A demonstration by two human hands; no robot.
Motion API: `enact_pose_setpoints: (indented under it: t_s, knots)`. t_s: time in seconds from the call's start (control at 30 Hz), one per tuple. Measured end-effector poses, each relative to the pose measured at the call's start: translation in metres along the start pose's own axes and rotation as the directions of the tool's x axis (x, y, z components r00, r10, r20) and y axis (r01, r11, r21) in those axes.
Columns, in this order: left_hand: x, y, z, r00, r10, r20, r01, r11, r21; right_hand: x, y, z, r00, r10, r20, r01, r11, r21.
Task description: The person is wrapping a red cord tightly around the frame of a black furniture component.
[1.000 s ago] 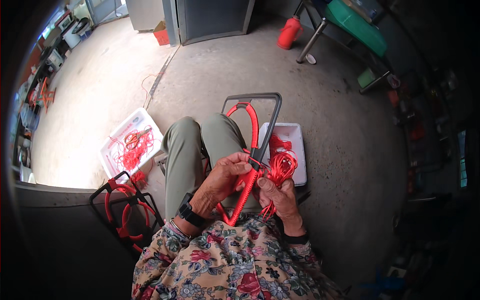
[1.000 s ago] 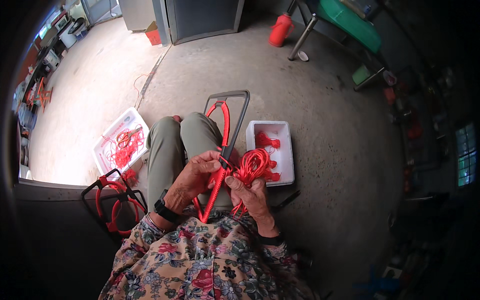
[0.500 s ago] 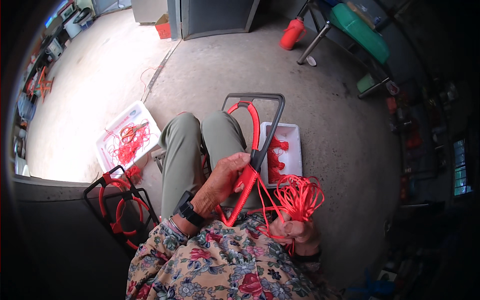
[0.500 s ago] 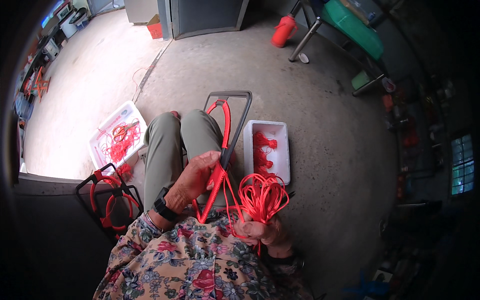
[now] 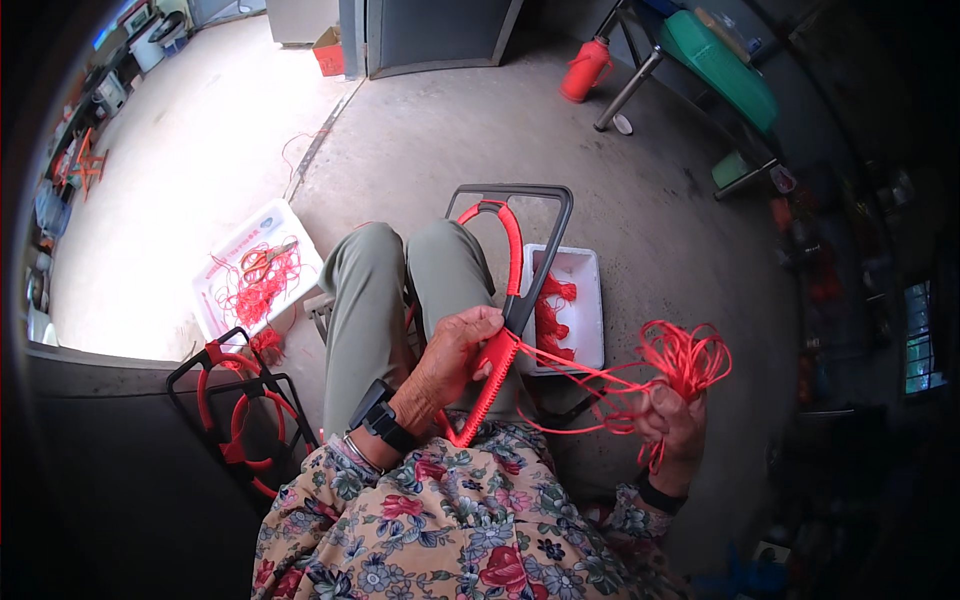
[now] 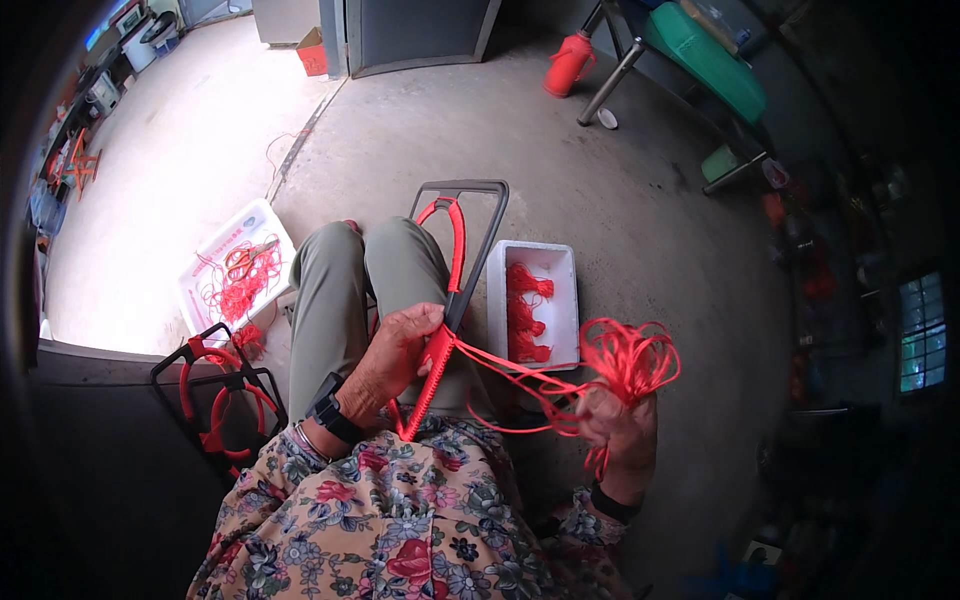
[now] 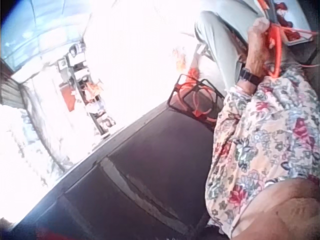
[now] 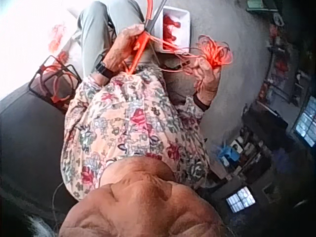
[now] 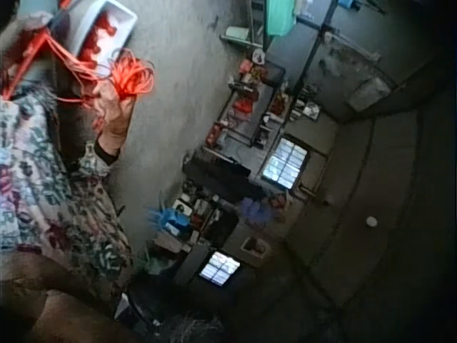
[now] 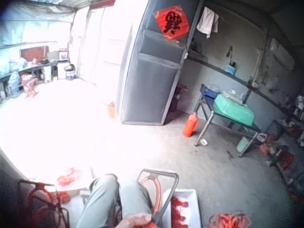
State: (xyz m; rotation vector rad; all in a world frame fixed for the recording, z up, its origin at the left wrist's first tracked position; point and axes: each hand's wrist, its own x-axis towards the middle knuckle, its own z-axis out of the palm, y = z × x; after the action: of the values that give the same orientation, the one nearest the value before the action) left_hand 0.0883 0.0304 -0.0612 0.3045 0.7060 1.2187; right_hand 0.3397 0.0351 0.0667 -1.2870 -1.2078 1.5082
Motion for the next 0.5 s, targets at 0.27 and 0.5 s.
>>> enact_pose_setpoints:
  t_s: [0.27, 0.5]
  knots:
    - [0.001, 0.002, 0.006, 1.000, -0.031, -0.005, 0.031, 0.998, 0.053, 0.018, 0.060, -0.004, 0.997, -0.022, 0.071, 0.013, 0.992, 0.126]
    - [0.002, -0.001, 0.005, 0.998, -0.012, -0.058, 0.016, 0.998, 0.062, 0.028, 0.076, 0.085, 0.987, 0.118, 0.110, -0.124, 0.991, 0.049]
